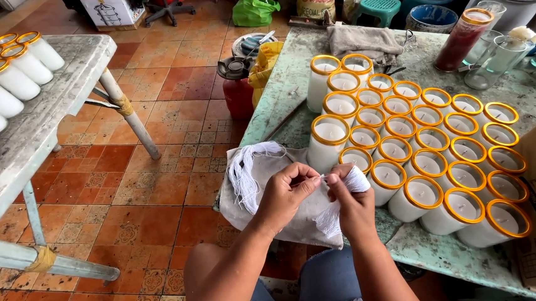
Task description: The person sits at a table and repeatedly pulls white wick strands from a bundle, measures them by hand, and folds them into small loops. Finished loops are placed on a cloth beside the candles.
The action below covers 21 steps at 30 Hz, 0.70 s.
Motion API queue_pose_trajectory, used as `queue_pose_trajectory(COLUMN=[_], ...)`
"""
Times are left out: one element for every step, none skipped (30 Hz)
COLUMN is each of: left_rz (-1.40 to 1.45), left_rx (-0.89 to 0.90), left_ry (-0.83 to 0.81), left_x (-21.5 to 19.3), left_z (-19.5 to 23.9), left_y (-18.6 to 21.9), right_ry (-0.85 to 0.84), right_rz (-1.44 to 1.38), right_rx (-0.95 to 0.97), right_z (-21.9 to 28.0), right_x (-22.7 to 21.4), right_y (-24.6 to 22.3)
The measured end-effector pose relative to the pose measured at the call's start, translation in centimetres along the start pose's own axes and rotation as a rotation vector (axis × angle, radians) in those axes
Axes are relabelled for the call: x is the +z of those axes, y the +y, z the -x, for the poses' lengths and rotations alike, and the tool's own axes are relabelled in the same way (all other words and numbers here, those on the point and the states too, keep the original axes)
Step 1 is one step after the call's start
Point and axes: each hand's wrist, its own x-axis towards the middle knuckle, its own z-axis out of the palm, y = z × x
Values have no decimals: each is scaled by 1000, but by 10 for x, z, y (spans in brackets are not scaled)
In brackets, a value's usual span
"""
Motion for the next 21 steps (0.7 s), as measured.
queue_pose_trajectory(left_rz=[45, 90, 90, 86, 81, 81, 110, 140, 140, 208, 274, 274, 76, -121, -120, -210, -300, -300, -275, -250, -250], left_rx=[-20, -41, -42, -30, -19, -20, -15, -11, -12, 1, 15, 14, 84, 154, 152, 153, 156, 156, 112, 68, 65], left_ry=[15, 30, 30, 37, 44, 44, 22, 0, 2, -15, -32, -32, -29, -27, -28, -79, -131, -131, -151, -171, -172], left_x=[1, 2, 2, 2, 2, 1, 1, 1, 1, 1, 0, 0, 0, 0, -2, -5, -7, -12, -16, -20, -35], left_z=[0, 1, 1, 1, 1, 0, 0, 0, -3, -7, -11, -10, -11, -11, -12, -14, -16, -22, -27, -32, -45], left_y=[3, 6, 5, 3, 2, 0, -2, -4, -12, -19, -27, -20, -13, -6, -9, -13, -16, -24, -31, -39, -50], right_ry=[19, 38, 38, 12, -14, -14, -83, -153, -153, -248, -343, -342, -407, -469, -468, -430, -388, -387, -245, -100, -98], right_rz=[-229, -458, -458, -572, -686, -686, -800, -913, -913, -925, -936, -937, -792, -645, -645, -540, -434, -434, -526, -616, -616], right_rx=[67, 135, 135, 217, 299, 299, 340, 381, 383, 340, 294, 295, 254, 213, 215, 51, -113, -113, -81, -49, -46], right_z=[1, 1, 2, 2, 2, 1, 1, 1, 1, 1, 0, 9, 18, 27, 20, 13, 4, 0, -4, -8, -10], right_x=[1, 1, 3, 4, 5, 2, -2, -6, -3, 0, 3, -4, -12, -19, -14, -8, -2, -6, -9, -13, -28], right_y=[5, 9, 0, -8, -17, -12, -8, -3, -7, -11, -15, 8, 32, 56, 36, 16, -4, -8, -13, -17, -6])
